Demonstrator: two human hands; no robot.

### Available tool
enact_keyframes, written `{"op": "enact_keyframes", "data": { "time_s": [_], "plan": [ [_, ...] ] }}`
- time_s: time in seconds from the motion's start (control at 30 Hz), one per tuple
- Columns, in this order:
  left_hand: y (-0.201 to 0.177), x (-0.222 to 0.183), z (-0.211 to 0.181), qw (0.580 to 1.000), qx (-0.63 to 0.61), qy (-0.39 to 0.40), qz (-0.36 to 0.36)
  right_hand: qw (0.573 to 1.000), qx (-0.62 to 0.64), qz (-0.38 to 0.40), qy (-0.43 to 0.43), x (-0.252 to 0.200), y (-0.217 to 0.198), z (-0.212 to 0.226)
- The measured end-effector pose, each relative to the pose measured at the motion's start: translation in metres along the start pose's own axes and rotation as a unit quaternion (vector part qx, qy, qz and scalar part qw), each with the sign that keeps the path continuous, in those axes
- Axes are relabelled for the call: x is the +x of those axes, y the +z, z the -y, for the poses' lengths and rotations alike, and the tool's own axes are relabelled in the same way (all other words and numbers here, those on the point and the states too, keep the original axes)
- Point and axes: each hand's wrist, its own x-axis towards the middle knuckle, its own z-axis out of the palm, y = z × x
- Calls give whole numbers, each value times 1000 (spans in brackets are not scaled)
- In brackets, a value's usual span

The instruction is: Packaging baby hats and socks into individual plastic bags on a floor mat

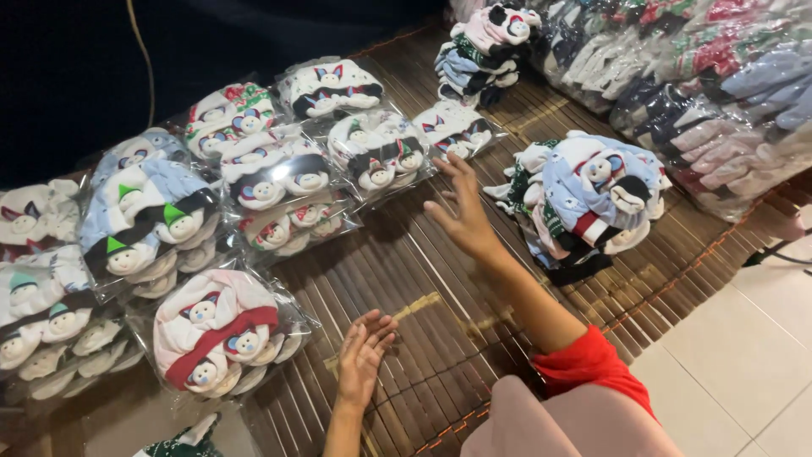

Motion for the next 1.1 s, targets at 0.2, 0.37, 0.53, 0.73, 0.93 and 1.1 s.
{"op": "enact_keyframes", "data": {
  "time_s": [0.2, 0.37, 0.53, 0.73, 0.93, 1.1],
  "plan": [
    [-4, -1, 3, 1000, 6, 6, 0, 957, -268, -8, -112, -61, -108, 73],
    [-1, -1, 2, 1000, 20, 12, 4, 885, -461, -20, -69, -88, -216, 29],
    [-2, 1, 4, 999, 19, 22, 17, 888, -455, 62, -14, -93, -258, -1],
    [-2, -3, 3, 999, 31, 27, 26, 881, -468, 45, -52, -93, -254, -18],
    [-7, -1, 5, 999, 21, 22, 24, 920, -388, -49, -20, -91, -240, 18],
    [-4, -2, 3, 999, 31, 20, 14, 963, -217, -123, 103, -86, -278, -18]
  ]
}}
